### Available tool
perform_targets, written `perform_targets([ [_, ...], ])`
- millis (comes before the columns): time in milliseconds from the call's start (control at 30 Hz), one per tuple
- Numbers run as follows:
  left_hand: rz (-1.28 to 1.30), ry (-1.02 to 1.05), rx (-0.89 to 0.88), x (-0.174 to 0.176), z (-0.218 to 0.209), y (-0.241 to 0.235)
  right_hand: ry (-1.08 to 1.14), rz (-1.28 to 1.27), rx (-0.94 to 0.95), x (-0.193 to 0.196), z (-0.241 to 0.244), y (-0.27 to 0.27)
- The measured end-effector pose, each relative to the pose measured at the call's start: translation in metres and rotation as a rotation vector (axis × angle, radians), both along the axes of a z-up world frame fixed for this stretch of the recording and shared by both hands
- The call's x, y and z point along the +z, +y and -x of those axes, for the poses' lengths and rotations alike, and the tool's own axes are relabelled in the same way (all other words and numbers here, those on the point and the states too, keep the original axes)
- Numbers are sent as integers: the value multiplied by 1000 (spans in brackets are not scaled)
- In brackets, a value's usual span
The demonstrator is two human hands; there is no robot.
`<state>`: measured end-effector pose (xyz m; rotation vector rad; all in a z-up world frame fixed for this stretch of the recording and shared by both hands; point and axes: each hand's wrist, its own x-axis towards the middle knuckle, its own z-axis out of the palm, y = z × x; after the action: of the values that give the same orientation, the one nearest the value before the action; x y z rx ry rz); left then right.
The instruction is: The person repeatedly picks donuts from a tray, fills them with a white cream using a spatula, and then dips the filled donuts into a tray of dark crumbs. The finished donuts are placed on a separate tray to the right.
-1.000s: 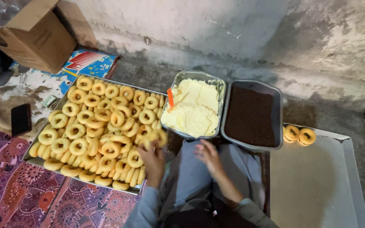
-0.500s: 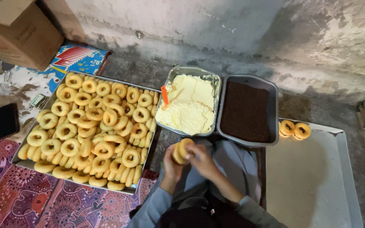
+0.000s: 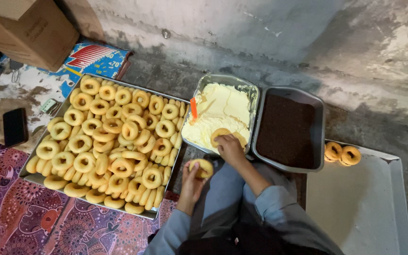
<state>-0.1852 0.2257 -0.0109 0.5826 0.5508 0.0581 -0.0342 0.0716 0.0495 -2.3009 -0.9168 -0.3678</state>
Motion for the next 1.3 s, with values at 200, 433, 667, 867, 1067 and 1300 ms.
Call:
perform_targets([
  [200, -26, -72, 98, -52, -27, 3, 304, -171, -14, 9, 13, 0],
  [433, 193, -61, 84, -61, -49, -9, 284, -147, 194, 4, 54, 10],
  [667, 242, -178, 100, -59, -41, -13, 125, -89, -41, -10, 5, -19],
  [867, 198, -115, 92, -53, -44, -17, 315, -224, 163, 3, 60, 4],
  [1067, 155, -181, 120, -74, -49, -17, 116, -178, -46, -4, 21, -11],
  [1300, 152, -184, 73, -54, -37, -21, 205, -238, -57, -3, 33, -17],
])
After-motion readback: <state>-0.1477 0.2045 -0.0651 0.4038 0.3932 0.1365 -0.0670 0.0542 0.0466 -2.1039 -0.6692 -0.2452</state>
